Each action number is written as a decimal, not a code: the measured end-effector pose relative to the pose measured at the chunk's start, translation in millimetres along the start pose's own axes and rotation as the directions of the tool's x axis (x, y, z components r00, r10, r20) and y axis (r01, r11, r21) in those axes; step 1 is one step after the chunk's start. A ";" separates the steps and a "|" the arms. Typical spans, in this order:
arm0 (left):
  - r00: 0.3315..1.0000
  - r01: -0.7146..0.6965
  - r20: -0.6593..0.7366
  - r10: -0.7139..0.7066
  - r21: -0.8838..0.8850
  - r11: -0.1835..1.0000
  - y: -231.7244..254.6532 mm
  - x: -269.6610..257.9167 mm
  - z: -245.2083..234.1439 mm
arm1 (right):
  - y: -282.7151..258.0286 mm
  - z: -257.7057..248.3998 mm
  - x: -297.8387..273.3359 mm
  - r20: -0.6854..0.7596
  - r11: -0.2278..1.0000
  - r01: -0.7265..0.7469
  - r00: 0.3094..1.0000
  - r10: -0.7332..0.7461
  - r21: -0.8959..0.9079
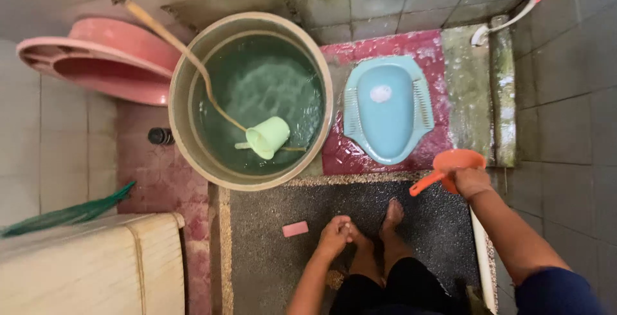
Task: The person cleans a squat toilet using water and a brush.
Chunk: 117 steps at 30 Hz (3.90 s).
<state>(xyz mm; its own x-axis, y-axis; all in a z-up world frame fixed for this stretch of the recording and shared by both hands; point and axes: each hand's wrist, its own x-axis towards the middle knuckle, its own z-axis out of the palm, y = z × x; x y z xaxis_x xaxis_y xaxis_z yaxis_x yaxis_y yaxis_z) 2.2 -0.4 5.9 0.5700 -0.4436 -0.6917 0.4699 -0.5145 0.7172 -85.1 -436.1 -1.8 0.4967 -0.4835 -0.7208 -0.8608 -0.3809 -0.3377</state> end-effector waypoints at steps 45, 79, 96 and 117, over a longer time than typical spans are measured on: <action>0.995 0.070 -0.070 -0.077 -0.105 0.992 7.5 17.1 16.8 | -232.0 41.4 81.1 0.577 0.666 0.562 0.782 -0.235 -0.491; 0.921 0.293 0.390 0.010 -0.707 0.643 -12.1 6.5 -85.5 | -319.1 144.1 -83.0 0.705 0.143 0.932 0.346 -0.619 -0.332; 0.938 0.318 0.091 -0.335 -0.609 0.727 -84.2 -36.7 -176.0 | -368.0 352.6 261.4 -0.087 0.905 0.149 0.976 -0.199 -0.398; 0.914 0.400 0.202 -0.352 -0.590 0.701 -53.2 -21.4 -73.3 | -276.9 244.4 -89.5 0.491 0.544 -0.261 0.805 -0.334 0.797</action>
<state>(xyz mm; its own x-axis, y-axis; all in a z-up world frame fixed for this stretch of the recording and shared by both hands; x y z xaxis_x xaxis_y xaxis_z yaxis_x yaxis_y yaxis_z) 14.5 90.3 -11.2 0.2196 -0.3721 -0.9018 0.9552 -0.1058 0.2763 81.7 -94.7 8.2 0.6322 0.1251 -0.7646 -0.6868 0.5473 -0.4783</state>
